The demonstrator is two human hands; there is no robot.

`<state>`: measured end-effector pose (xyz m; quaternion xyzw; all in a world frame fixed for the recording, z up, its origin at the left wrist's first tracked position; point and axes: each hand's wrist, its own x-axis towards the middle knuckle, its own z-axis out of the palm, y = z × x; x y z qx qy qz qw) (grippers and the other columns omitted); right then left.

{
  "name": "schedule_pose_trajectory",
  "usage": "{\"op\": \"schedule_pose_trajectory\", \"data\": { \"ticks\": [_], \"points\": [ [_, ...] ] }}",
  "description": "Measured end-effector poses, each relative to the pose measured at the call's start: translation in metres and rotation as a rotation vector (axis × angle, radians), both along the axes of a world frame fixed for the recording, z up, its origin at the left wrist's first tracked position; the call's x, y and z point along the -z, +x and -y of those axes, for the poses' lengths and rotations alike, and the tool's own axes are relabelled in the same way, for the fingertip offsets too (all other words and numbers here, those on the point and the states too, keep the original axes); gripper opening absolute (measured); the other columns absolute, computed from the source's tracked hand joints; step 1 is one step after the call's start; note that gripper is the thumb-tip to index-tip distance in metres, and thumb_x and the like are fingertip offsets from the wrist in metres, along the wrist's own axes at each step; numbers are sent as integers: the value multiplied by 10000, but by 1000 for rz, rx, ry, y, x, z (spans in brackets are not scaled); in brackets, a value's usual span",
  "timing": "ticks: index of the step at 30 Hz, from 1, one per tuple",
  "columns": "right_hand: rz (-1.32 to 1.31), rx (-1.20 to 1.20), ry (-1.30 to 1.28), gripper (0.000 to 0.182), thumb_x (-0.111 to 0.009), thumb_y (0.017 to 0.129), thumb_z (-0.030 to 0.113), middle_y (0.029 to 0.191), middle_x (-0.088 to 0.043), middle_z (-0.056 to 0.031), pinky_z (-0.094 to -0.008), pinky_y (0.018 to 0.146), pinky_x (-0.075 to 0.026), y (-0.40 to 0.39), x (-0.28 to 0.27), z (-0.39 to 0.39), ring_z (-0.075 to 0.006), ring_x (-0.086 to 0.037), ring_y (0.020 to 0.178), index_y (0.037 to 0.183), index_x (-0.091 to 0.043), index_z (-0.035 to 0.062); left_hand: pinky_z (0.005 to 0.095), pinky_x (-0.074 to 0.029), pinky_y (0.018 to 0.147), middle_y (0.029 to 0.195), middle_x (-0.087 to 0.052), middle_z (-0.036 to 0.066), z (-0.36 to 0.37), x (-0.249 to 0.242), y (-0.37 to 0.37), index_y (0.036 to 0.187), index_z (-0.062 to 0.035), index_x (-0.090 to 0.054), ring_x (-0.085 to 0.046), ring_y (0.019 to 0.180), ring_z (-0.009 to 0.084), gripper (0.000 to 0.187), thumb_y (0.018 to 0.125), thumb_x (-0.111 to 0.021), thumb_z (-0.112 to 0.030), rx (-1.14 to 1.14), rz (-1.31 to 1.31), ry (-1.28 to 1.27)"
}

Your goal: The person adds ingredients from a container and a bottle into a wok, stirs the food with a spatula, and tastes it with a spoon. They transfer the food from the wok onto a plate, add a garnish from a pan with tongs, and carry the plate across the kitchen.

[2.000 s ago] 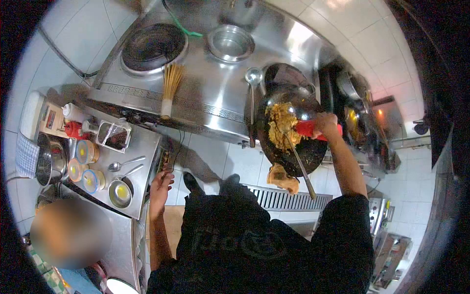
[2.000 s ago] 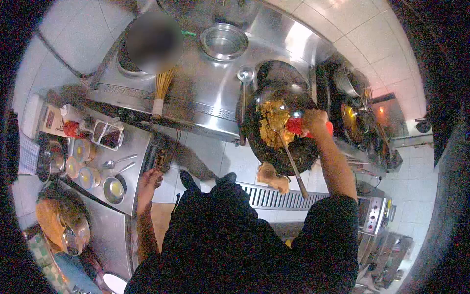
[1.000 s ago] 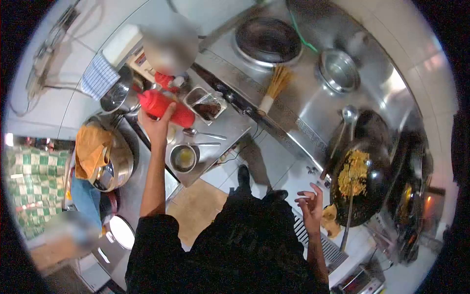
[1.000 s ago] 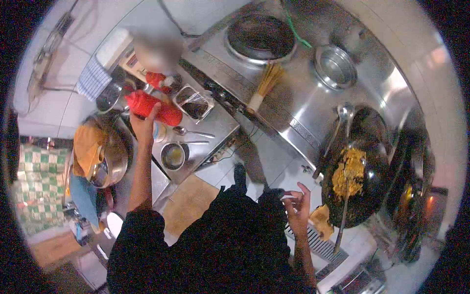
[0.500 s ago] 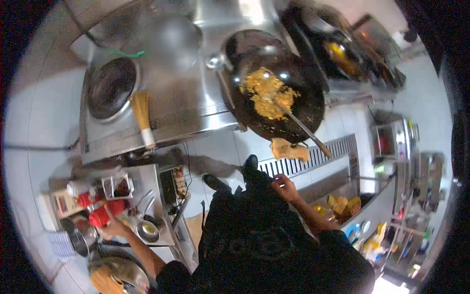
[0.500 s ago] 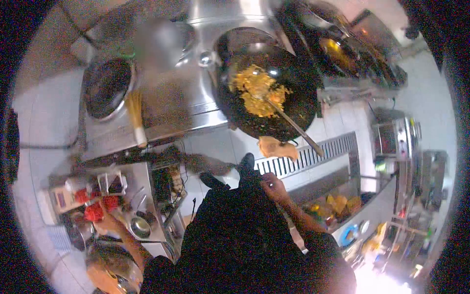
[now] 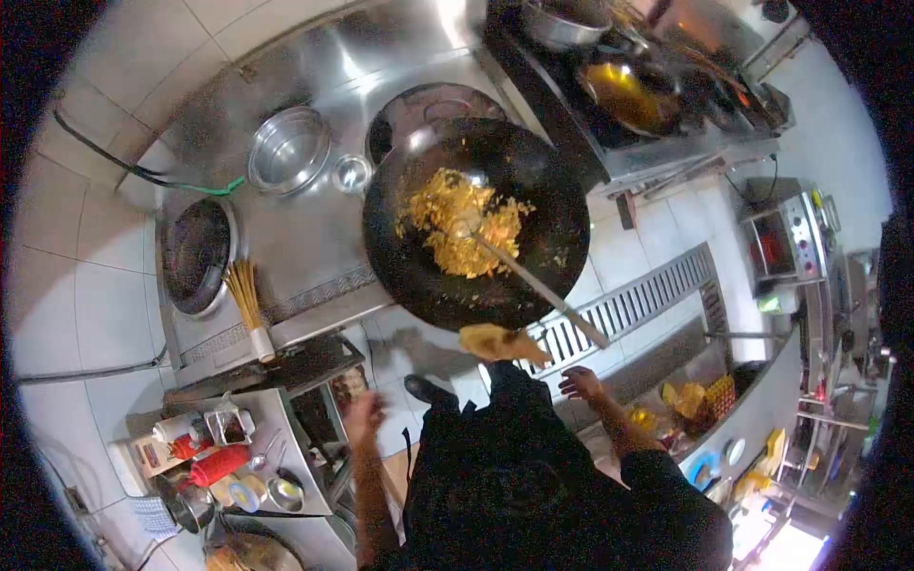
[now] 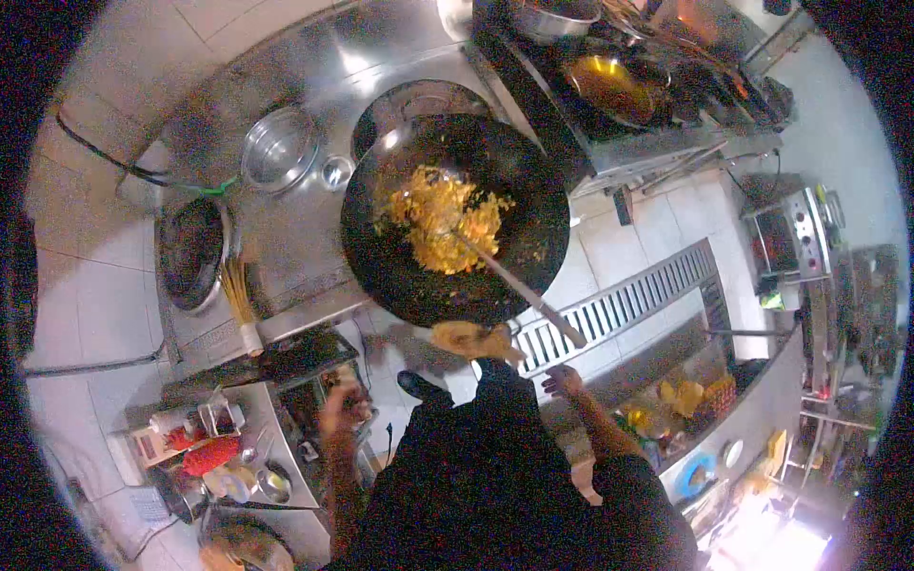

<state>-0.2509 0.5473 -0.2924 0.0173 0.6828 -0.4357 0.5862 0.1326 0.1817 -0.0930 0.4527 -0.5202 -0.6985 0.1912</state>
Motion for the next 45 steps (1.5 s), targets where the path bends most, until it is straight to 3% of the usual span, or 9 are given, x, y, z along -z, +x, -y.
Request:
{"op": "schedule_pose_trajectory", "data": {
  "ticks": [4,8,11,14,16,21,38,40,45],
  "points": [
    [52,16,112,519,-576,940,501,953,-728,-150,-348,582,-554,-60,11,0,-226,-710,707,1202,-588,53,463,-459,1031,1266,-604,189,-55,61,-172,1295,5,-535,-596,1183,315,631,993,-484,-547,157,-290,924],
    [246,-72,23,842,-429,913,737,1101,-666,-210,-433,776,-578,-115,-18,18,-327,-711,898,1271,-520,-19,493,-490,1007,1192,-608,203,-74,92,-223,1182,32,-551,-595,1170,360,367,986,-557,-278,532,-107,-403],
    [426,-118,-152,772,-328,974,679,1102,-658,-195,-449,808,-580,-125,-206,95,-331,-704,908,1329,-459,6,465,-531,957,1145,-631,172,-88,62,-251,1136,17,-563,-612,1141,328,252,949,-533,-149,-246,-250,675],
    [311,-353,-111,584,-463,1001,513,1011,-677,-207,-457,719,-574,-140,-287,135,-343,-704,850,1320,-451,23,381,-570,781,1119,-654,99,-71,34,-252,1313,-59,-519,-653,923,236,389,998,-461,-282,-30,-144,436],
    [-555,-745,-295,467,-580,960,322,830,-655,-248,-555,635,-543,-144,-326,149,-468,-666,732,1242,-401,-4,409,-579,747,1087,-650,93,-56,-13,-250,1294,-88,-518,-655,897,250,361,1002,-462,-293,-242,-131,508],
    [-1122,-840,-409,267,-540,947,239,696,-639,-245,-583,636,-499,-193,-401,226,-457,-642,672,1107,-536,26,418,-589,728,997,-633,90,50,-129,-286,1160,-115,-556,-654,921,313,274,980,-534,-320,-199,-166,536],
    [-702,-458,182,483,-445,982,452,1023,-679,-276,-548,863,-513,-214,-233,294,-451,-660,958,1106,-668,42,518,-534,901,992,-616,71,182,73,-386,1042,-135,-524,-635,974,311,127,921,-564,-129,-175,-442,615],
    [-1210,-836,75,474,-471,979,436,905,-707,-186,-505,769,-547,-200,-75,241,-355,-695,865,865,-689,30,455,-541,862,1043,-633,68,182,65,-397,1089,-115,-543,-651,982,278,144,947,-538,-138,-237,-363,685],
    [-1014,-995,313,724,-658,798,632,1429,-482,-132,-561,992,-448,-184,105,245,-354,-449,1317,1313,-576,130,436,-510,952,1077,-598,100,186,102,-377,1139,-89,-523,-606,1056,270,224,921,-568,-69,-197,-110,552]
  ]
}}
